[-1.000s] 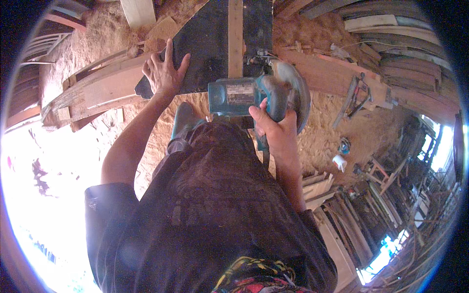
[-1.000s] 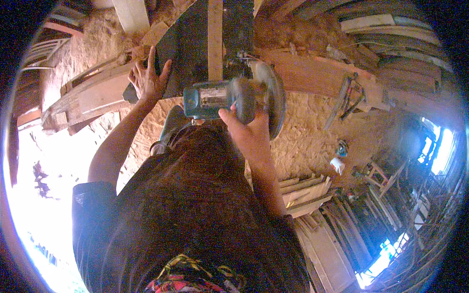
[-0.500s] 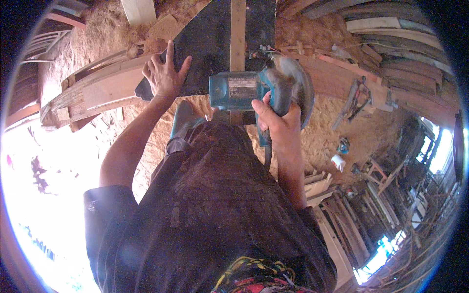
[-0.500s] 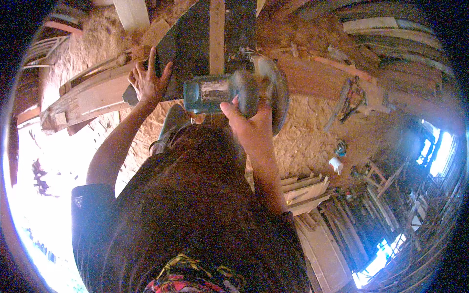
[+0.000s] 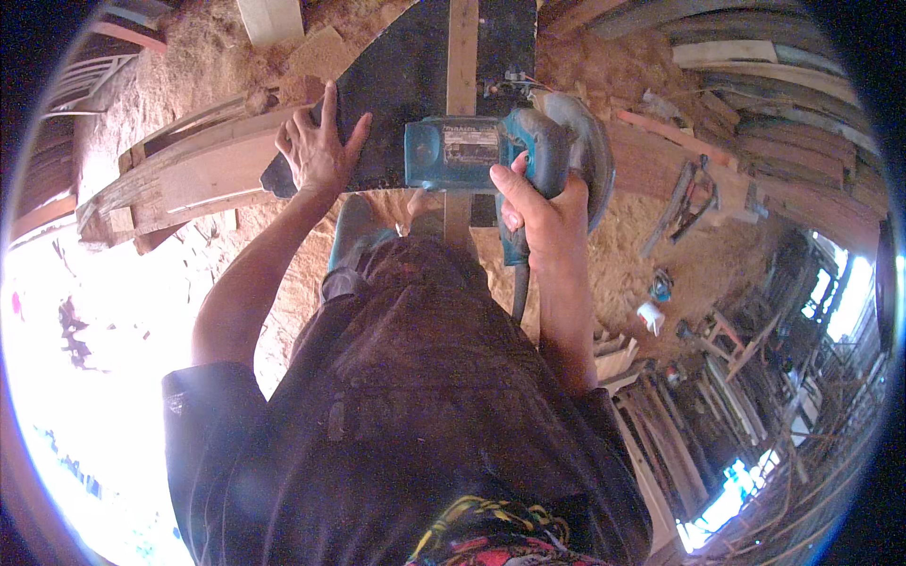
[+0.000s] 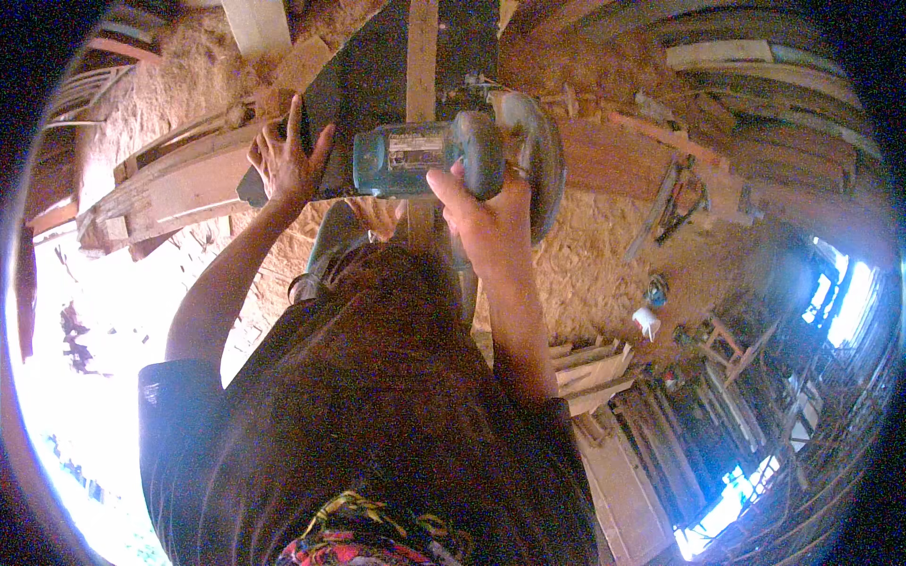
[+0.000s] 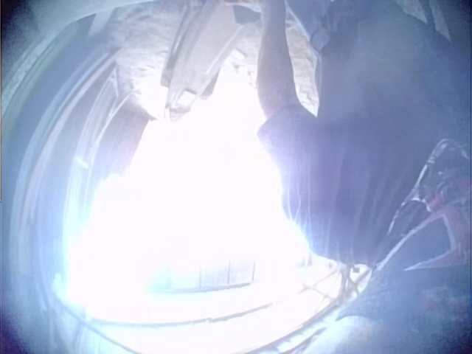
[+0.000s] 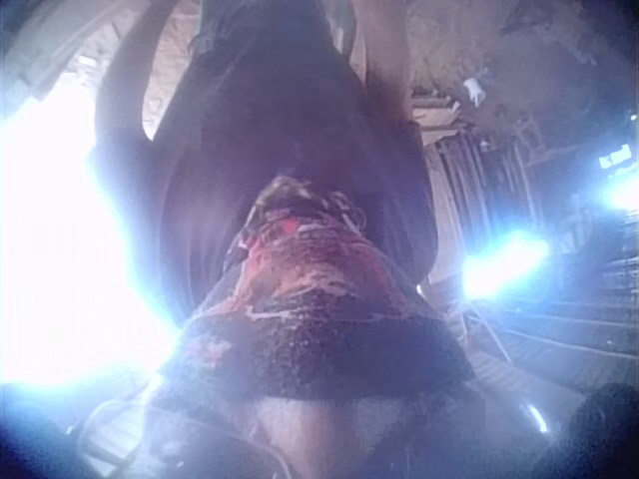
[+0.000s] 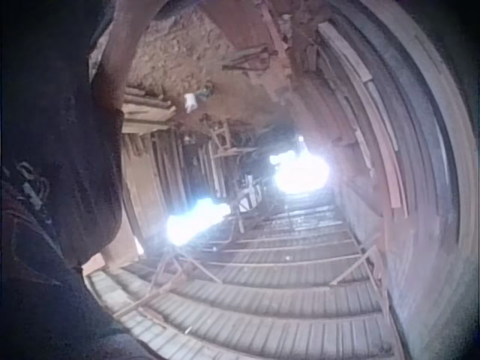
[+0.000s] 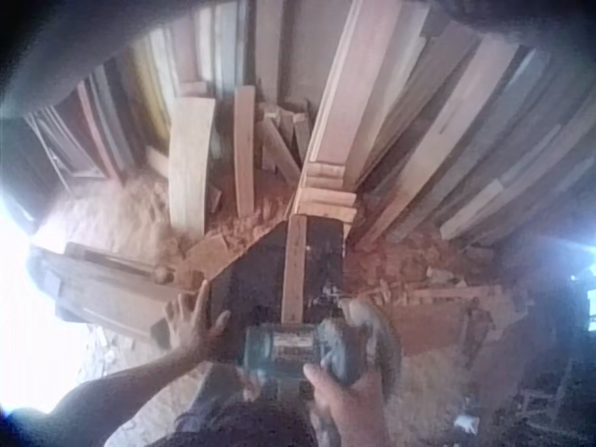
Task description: The person uses a handheld circular saw to cut wooden planks on a workbench. They repeatedly position the planks, cut them, and then move the cut pieces aside.
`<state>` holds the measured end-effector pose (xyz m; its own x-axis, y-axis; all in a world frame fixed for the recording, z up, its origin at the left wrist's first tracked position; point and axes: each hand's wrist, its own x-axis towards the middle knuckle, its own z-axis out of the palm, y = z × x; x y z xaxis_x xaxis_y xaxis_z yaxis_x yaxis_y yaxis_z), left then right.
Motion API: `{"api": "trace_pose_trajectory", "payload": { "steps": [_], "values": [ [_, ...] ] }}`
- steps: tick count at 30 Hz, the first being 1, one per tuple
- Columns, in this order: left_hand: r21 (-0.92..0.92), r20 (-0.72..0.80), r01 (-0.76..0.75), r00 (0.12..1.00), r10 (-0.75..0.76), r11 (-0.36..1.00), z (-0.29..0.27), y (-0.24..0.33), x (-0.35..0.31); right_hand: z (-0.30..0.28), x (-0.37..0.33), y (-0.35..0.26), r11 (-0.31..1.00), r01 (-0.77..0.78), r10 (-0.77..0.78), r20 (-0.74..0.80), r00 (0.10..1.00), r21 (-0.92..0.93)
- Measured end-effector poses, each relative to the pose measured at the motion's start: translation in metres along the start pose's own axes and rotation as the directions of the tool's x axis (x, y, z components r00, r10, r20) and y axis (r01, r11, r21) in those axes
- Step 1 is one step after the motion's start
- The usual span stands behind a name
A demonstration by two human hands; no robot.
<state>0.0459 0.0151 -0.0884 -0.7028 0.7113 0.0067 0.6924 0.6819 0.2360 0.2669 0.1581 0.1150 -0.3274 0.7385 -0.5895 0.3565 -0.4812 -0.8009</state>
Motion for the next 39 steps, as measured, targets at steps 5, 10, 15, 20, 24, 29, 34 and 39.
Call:
{"api": "trace_pose_trajectory", "payload": {
  "steps": [5,10,15,20,24,29,34,39],
  "values": [
    [-0.002,-0.017,-0.004,1.0,0.004,1.0,0.002,-0.002,0.0,0.002,0.018,-0.002,0.998,0.032,-0.033,0.012,0.999,0.053],
    [-0.017,-0.024,0.007,1.0,-0.008,1.0,-0.001,0.0,-0.001,0.008,0.04,-0.015,0.997,0.033,-0.035,0.031,0.999,0.067],
    [-0.007,-0.019,0.023,1.0,-0.024,1.0,-0.005,0.002,0.006,0.016,0.088,-0.037,0.989,0.138,-0.142,0.085,0.986,0.058],
    [-0.021,-0.06,0.032,0.998,-0.033,0.999,-0.003,0.004,0.0,-0.006,0.08,-0.065,0.929,0.362,-0.362,-0.015,0.932,0.078],
    [-0.047,-0.067,0.019,0.998,-0.022,0.999,-0.002,0.001,0.002,-0.048,0.046,-0.095,0.904,0.417,-0.413,-0.062,0.909,0.091],
    [-0.015,-0.024,0.062,0.998,-0.063,0.998,-0.004,0.002,0.003,-0.118,0.042,-0.084,0.883,0.414,-0.453,-0.171,0.875,-0.22],
    [-0.011,-0.104,0.015,0.994,-0.016,1.0,0.002,0.001,0.001,-0.178,0.06,-0.047,0.839,0.221,-0.396,-0.28,0.874,-0.497],
    [-0.017,-0.086,0.005,0.996,-0.007,1.0,-0.001,0.001,0.003,-0.247,0.097,0.016,0.505,0.168,-0.626,-0.225,0.746,-0.847]
  ]
}}
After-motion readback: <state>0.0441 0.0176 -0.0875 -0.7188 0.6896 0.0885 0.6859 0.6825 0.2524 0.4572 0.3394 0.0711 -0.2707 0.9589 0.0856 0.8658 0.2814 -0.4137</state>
